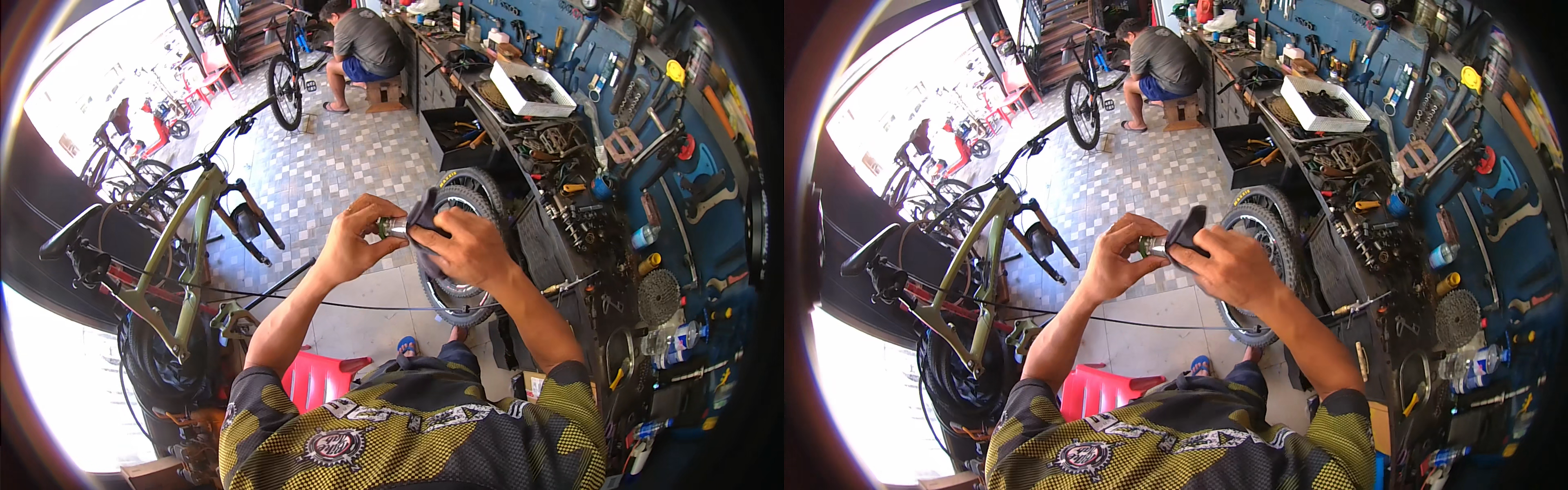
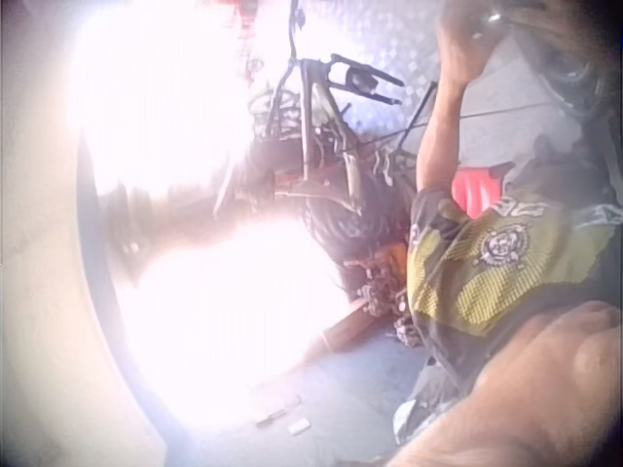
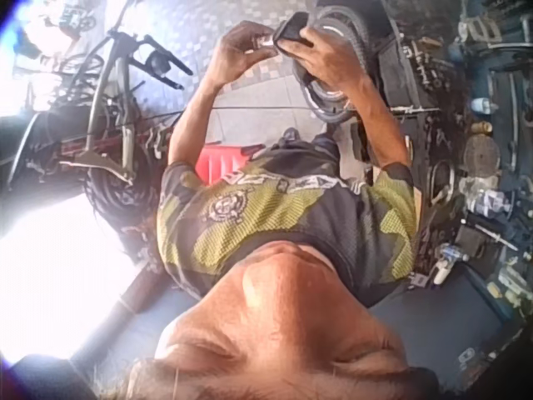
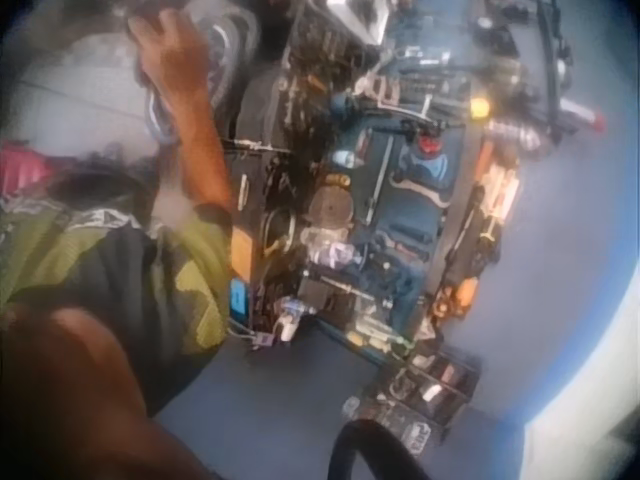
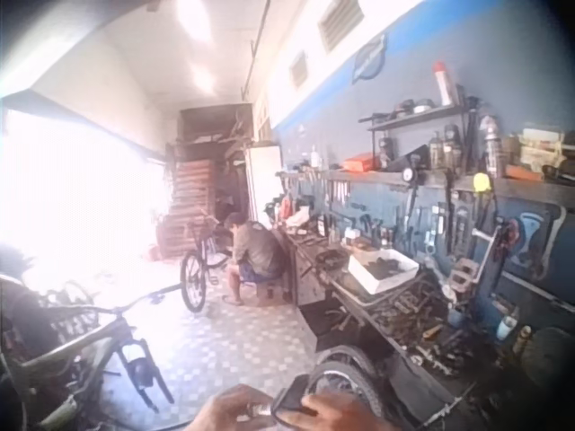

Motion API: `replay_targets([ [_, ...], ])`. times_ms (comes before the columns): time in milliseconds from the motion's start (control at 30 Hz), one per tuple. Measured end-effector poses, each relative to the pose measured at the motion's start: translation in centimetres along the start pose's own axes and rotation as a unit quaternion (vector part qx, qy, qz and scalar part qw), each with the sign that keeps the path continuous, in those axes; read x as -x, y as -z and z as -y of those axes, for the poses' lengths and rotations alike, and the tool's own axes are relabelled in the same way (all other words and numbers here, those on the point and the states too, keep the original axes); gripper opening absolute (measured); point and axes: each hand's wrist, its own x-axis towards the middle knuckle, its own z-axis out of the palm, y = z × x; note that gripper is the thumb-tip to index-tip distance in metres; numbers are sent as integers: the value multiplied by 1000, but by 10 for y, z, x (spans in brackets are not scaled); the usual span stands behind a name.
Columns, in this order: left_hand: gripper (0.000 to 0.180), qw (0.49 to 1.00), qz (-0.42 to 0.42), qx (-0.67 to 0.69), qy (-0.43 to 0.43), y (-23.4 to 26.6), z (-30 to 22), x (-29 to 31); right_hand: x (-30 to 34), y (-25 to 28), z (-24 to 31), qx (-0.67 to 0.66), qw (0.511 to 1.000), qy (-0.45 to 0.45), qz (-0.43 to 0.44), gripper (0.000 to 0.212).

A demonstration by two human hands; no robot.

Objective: The person wipes a small cylindrical bicycle part with a cloth, then uses a brush to scrub it in a metal tray. The person continues scrubbing the part repeatedly with the brush.

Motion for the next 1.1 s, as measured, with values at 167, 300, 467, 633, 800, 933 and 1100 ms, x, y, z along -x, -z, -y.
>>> replay_targets([
  [167,41,977,-71,-157,-130,-11,-1,-8,0,-18,1,-358,911,-205,-6,35],
  [300,39,986,-120,-73,-87,-15,18,-10,4,-6,2,-793,478,-378,-21,39],
  [467,37,990,-117,68,-42,-5,36,-12,12,18,4,-573,746,-320,-113,48],
  [633,41,994,-34,-23,-100,-10,19,-19,-3,39,10,24,995,-70,66,45],
  [800,42,968,-67,-175,-167,-6,12,-14,-9,6,6,10,990,-86,115,49],
  [933,48,944,-95,-223,-225,-21,29,-13,-5,-14,-2,-358,895,-209,164,62],
  [1100,46,895,-109,-287,-322,-35,63,-24,15,-36,1,-755,545,-360,52,65],
])
